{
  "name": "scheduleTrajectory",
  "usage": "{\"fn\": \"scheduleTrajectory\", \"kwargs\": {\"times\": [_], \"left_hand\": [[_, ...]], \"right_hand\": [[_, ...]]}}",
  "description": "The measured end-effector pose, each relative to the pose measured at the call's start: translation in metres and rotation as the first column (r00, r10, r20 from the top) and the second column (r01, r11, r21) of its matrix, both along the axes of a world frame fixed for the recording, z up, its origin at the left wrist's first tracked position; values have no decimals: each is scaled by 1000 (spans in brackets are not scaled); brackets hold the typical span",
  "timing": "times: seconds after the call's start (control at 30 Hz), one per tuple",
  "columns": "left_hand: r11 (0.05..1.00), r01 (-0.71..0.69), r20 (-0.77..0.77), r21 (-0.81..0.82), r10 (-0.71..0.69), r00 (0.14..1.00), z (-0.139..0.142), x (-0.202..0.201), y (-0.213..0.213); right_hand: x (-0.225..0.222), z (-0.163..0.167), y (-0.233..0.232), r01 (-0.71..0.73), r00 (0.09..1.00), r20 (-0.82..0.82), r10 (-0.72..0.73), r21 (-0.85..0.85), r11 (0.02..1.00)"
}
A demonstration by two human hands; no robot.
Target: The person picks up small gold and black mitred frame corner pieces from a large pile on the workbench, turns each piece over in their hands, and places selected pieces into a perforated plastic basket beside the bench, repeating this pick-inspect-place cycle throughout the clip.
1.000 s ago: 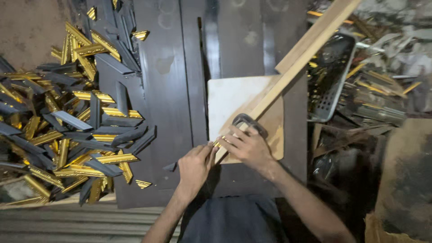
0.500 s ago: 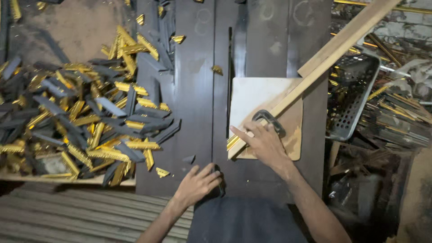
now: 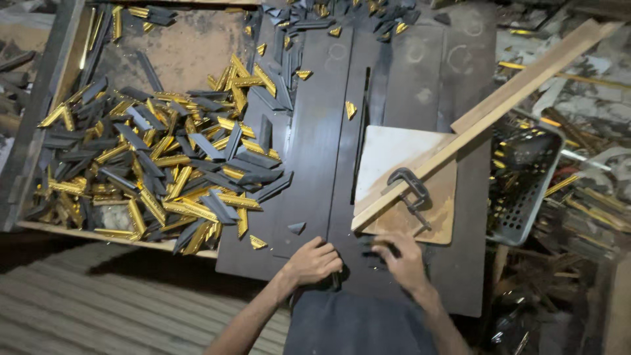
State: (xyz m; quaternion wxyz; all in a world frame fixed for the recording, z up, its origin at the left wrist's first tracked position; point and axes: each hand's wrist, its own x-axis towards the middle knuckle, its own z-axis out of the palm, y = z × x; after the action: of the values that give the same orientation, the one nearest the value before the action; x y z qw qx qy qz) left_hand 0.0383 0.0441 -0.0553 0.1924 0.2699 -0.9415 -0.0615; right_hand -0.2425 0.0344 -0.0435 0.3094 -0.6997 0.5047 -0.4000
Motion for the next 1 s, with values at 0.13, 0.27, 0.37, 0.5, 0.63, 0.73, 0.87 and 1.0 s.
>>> {"fn": "scheduleTrajectory", "kwargs": {"times": [0.13,0.27,0.37,0.5,0.63,0.73,0.87,1.0], "left_hand": [[934,-357,-313,-6,337,888,2,-24,-9],[868,-488,-255,94,495,831,7,-43,6],[987,-50,-147,-152,28,989,9,-38,17],[976,-217,-312,-23,199,929,15,-8,-8],[802,-598,-459,3,532,711,30,30,-90],[604,-728,-471,323,770,430,47,59,-180],[667,-726,-456,168,706,542,69,77,-306],[654,-752,-123,85,755,644,88,61,-410]], "right_hand": [[-6,-7,10,90,996,3,-90,7,996],[0,-2,8,105,994,-11,-105,79,991],[8,7,10,-96,991,-77,105,114,989],[11,14,11,-429,882,-238,407,-44,902],[7,6,9,-311,949,-72,308,-29,950],[6,-10,5,-254,967,-18,255,-147,956],[7,-34,-7,-240,967,14,256,-300,923],[10,-50,-18,-198,975,25,219,-334,922]]}}
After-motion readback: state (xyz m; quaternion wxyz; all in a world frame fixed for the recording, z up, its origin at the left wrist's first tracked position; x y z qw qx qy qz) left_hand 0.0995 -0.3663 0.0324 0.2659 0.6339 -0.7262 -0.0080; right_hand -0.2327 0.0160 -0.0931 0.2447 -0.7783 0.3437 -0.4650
